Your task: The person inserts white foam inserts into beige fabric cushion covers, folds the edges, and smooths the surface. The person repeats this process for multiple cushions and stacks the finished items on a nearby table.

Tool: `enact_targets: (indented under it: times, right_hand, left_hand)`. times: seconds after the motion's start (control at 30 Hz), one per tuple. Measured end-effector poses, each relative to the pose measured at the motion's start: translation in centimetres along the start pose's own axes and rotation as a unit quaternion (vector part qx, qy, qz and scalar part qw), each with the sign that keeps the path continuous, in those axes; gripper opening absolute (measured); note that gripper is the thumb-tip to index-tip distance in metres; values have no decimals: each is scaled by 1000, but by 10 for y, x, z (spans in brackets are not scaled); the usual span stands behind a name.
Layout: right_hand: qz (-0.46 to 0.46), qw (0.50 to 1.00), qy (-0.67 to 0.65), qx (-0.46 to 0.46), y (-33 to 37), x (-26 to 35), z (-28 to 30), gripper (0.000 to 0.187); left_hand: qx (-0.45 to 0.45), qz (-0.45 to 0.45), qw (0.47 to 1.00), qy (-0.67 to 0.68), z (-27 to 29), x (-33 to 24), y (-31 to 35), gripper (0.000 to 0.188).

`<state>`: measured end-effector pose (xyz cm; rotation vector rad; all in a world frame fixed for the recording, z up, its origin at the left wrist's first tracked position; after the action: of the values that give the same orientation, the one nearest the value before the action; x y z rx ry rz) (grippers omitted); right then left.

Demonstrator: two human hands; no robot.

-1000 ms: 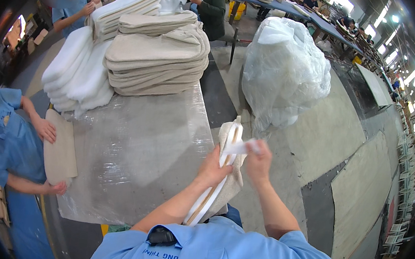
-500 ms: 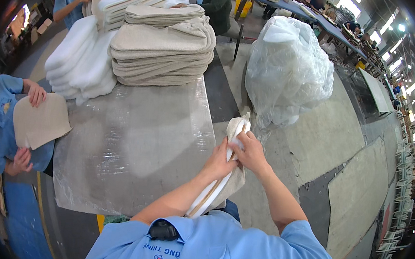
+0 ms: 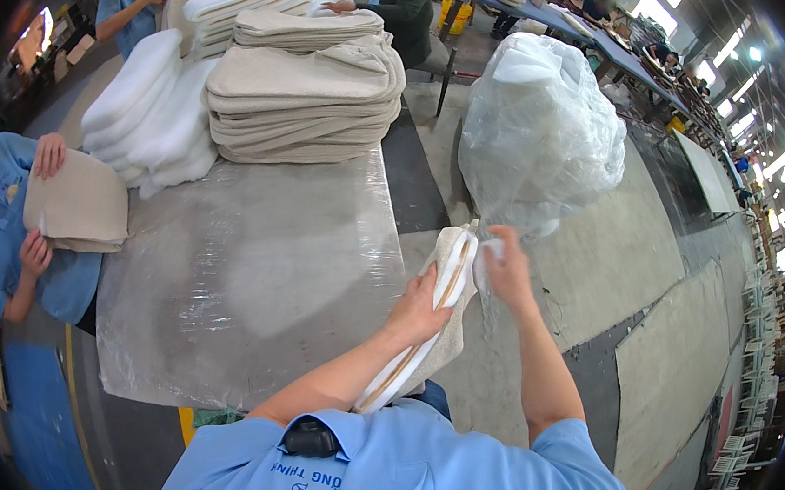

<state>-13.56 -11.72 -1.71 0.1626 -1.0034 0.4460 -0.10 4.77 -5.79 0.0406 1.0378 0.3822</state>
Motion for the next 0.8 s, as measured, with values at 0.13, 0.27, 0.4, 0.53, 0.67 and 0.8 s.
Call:
enact_targets:
  times: [0.13, 0.27, 0.4, 0.53, 0.67, 0.8]
  right_hand:
    - [201, 972, 106, 66, 10, 0, -24, 19]
    - [76, 984, 115, -112, -18, -50, 33, 19]
    - [81, 995, 49, -42, -27, -5, -5, 17]
    - [194, 964, 180, 6, -34, 7, 0, 16]
    - [206, 974, 64, 76, 8, -9, -3, 16]
    - [-17, 945, -318, 77, 50, 1, 0, 28]
  left_hand:
    - [1, -15, 1000, 16, -3, -3, -5, 102]
    - [-5, -79, 996, 37, -21, -10, -12, 102]
    - [-17, -55, 997, 45, 6, 19, -8, 101]
    - [0, -40, 998, 38, -4, -8, -9, 101]
    - [-9, -66, 996, 60, -3, -11, -11, 98]
    - [-68, -54, 992, 96, 15, 33, -17, 91]
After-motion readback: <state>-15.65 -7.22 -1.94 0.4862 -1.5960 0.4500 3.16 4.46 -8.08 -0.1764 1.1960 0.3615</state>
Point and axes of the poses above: each hand's wrist, its own y-axis away from the middle knuckle, its own z-axis out of the back of the hand, x = y × z, the point moved 1 cm from there along -y, towards the middle knuckle, and after that the axes turned 5 degrees about -y, right-handed, at the moved point
